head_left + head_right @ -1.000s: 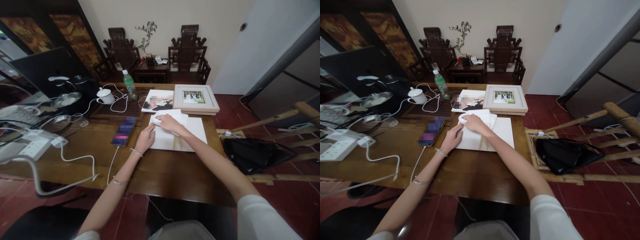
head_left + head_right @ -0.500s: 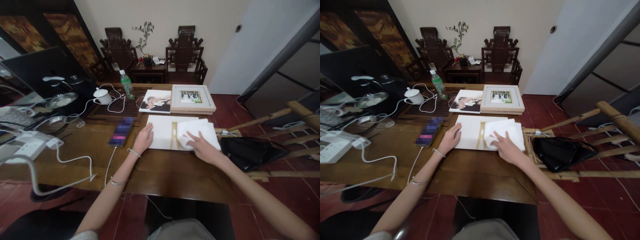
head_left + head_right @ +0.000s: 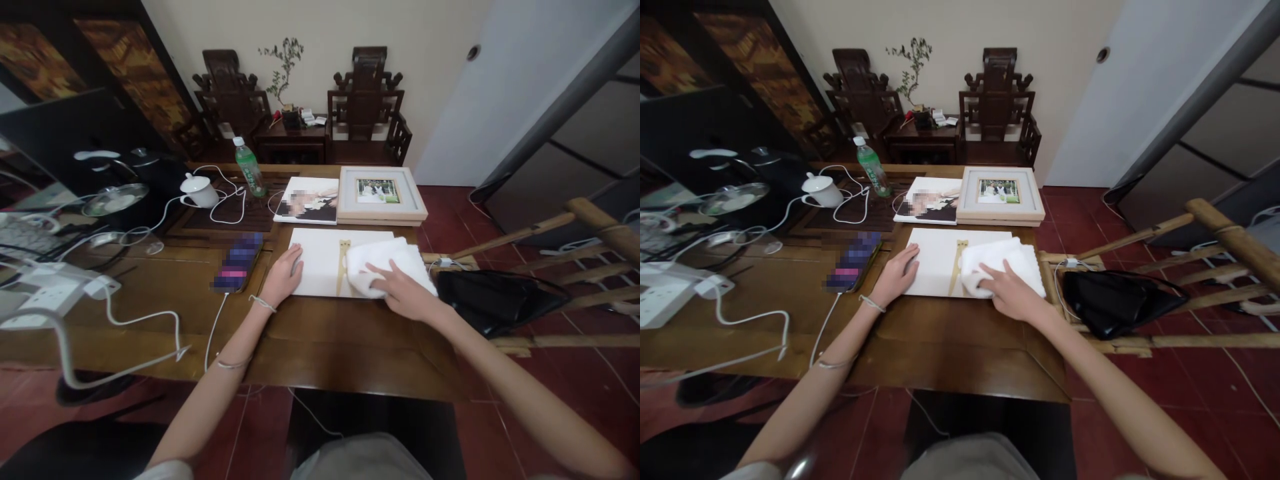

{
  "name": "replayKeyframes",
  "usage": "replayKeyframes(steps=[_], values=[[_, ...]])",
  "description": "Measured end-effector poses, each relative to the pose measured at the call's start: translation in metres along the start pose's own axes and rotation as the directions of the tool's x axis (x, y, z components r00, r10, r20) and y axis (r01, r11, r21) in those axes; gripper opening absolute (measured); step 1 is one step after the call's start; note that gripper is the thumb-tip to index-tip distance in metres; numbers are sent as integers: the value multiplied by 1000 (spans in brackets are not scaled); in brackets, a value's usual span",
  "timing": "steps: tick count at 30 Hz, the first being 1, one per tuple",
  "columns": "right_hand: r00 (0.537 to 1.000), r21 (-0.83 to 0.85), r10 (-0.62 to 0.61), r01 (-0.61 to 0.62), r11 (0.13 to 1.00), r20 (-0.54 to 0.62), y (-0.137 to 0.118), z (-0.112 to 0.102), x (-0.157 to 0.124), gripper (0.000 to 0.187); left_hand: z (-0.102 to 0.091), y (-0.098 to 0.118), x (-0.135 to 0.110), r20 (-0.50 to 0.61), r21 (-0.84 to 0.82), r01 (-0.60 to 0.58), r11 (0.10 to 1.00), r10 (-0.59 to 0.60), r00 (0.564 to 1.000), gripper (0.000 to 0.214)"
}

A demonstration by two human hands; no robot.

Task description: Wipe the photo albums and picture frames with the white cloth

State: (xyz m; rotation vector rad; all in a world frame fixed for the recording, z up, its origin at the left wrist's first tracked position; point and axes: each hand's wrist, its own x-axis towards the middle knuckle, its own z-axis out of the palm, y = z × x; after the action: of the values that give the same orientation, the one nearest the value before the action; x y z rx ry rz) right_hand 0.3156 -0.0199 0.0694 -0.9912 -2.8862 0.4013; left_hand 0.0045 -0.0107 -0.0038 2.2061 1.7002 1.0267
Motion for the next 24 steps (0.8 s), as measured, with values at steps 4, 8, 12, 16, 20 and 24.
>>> replayKeyframes(steps=[4, 8, 12, 16, 20, 24], values=[[998, -19, 38, -39, 999, -52, 36, -1, 34, 53, 0, 0, 0, 13, -4, 6, 1000, -6, 1000, 38], [992, -50, 44, -50, 998, -115, 63, 0, 56, 56, -1, -1, 1, 20, -12, 5, 1000, -4, 1000, 38], [990, -116, 75, -89, 989, -122, 56, 6, 50, 53, 0, -2, 1, 22, 1, -1, 1000, 1, 1000, 37], [996, -174, 47, -59, 983, -75, 22, 15, 17, 48, 1, -1, 0, 27, 28, -13, 1000, 12, 1000, 37], [999, -151, -35, 34, 988, -2, -13, 17, -23, 49, 1, 1, 0, 30, 45, -24, 999, 22, 999, 38], [995, -66, -89, 92, 994, 50, -26, 11, -44, 49, -1, 4, -1, 34, 54, -32, 998, 30, 999, 39]])
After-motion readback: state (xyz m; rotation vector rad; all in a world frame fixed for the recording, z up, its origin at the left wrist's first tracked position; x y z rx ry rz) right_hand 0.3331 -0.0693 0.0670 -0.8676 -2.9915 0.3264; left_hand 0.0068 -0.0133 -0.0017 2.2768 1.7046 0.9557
